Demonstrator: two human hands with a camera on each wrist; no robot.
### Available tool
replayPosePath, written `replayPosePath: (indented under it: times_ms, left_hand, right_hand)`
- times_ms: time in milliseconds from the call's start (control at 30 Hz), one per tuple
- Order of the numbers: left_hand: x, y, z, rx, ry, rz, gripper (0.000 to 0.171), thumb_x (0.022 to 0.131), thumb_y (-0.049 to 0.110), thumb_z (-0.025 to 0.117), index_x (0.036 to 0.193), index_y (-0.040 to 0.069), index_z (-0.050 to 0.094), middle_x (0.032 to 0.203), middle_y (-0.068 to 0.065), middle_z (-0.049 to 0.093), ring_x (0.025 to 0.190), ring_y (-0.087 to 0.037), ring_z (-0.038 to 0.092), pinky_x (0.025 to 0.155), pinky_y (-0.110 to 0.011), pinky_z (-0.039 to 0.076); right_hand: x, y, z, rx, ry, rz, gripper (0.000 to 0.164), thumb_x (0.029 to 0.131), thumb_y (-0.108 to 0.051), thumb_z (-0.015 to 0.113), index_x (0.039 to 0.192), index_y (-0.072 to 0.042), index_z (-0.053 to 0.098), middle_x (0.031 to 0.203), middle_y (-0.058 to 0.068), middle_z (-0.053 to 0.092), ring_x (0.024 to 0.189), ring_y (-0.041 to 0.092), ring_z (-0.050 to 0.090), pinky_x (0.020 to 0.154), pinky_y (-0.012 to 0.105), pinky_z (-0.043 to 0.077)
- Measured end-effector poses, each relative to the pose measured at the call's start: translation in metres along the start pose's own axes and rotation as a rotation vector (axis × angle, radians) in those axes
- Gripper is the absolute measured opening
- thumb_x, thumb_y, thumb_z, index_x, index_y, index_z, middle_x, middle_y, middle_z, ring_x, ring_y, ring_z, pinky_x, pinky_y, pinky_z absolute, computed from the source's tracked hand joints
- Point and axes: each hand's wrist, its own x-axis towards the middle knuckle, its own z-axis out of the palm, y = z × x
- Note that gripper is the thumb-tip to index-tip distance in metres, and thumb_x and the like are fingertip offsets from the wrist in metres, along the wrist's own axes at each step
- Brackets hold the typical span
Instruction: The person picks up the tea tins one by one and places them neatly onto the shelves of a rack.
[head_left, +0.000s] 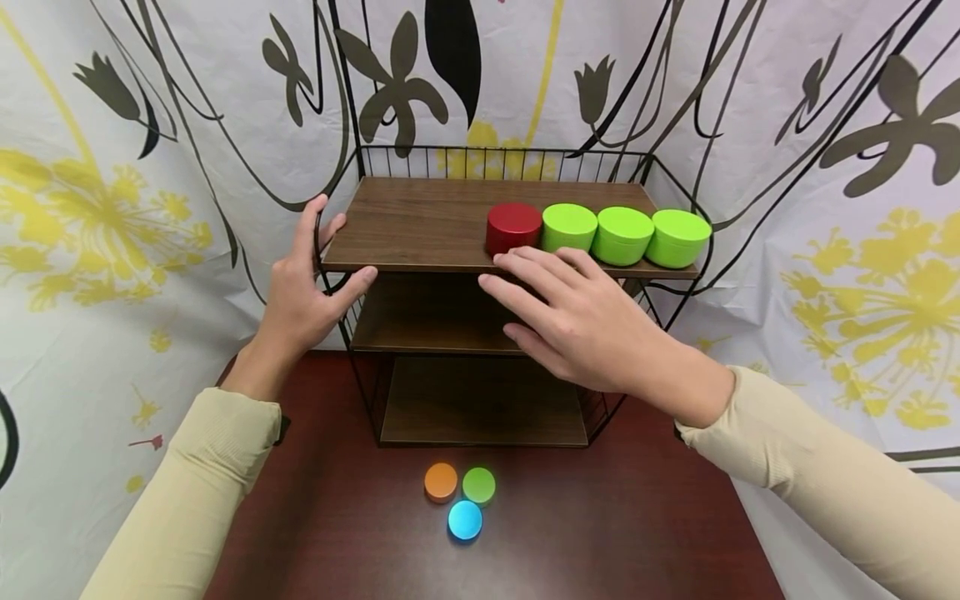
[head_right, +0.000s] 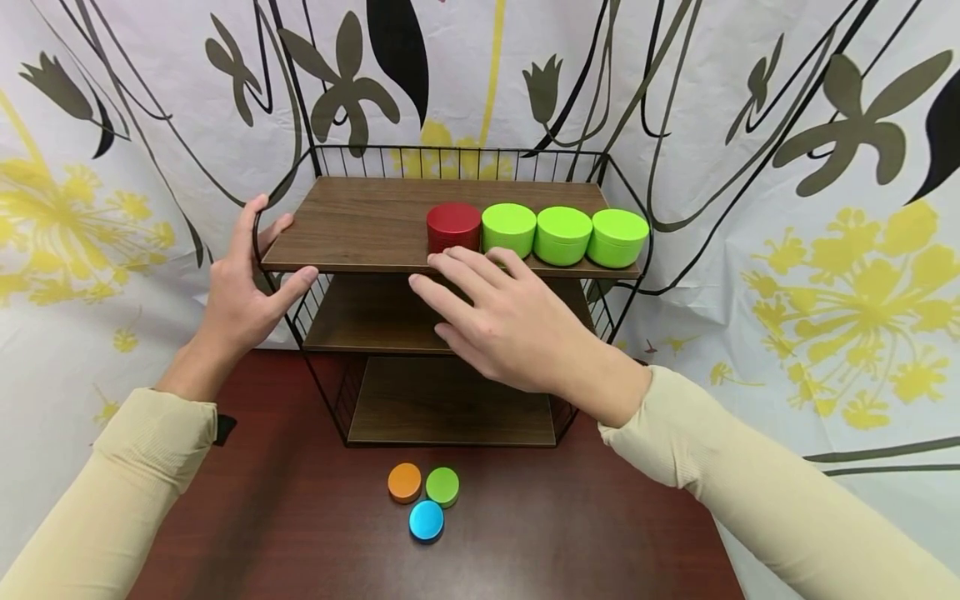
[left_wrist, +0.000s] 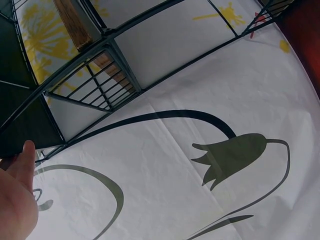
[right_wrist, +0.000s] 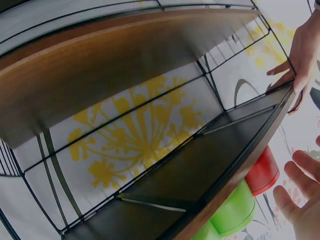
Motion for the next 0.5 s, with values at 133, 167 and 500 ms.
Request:
replayPosePath:
  times_ms: [133,167,500]
  left_hand:
    - [0.0,0.0,0.0,0.006,0.001,0.004,0.083,0.088,0.036,0.074,0.157,0.021,0.029,0.143,-0.004,0.055,0.125,-0.029,0.057,0.103,-0.049,0.041]
    - [0.0,0.0,0.0,0.006,0.001,0.004,0.083,0.088,0.036,0.074,0.157,0.02,0.029,0.143,-0.004,0.055,0.125,-0.03,0.057,0.103,-0.049,0.041]
    - [0.0,0.0,0.0,0.003,-0.004,-0.005,0.084,0.088,0.035,0.074,0.156,0.018,0.029,0.143,-0.003,0.055,0.126,-0.029,0.057,0.103,-0.049,0.041]
  right_hand:
    - [-0.007,-0.007,0.005,0.024,-0.026,0.006,0.05,0.098,-0.027,0.06,0.142,-0.006,0.052,0.141,0.019,0.054,0.131,0.035,0.048,0.101,0.053,0.039]
    - [-0.009,-0.008,0.007,0.029,-0.037,0.01,0.049,0.099,-0.027,0.059,0.143,-0.006,0.052,0.141,0.018,0.053,0.132,0.034,0.048,0.101,0.052,0.039]
    - [-0.029,-0.022,0.03,0.066,-0.068,0.017,0.048,0.099,-0.028,0.059,0.142,-0.008,0.053,0.142,0.016,0.054,0.133,0.032,0.048,0.1,0.051,0.041]
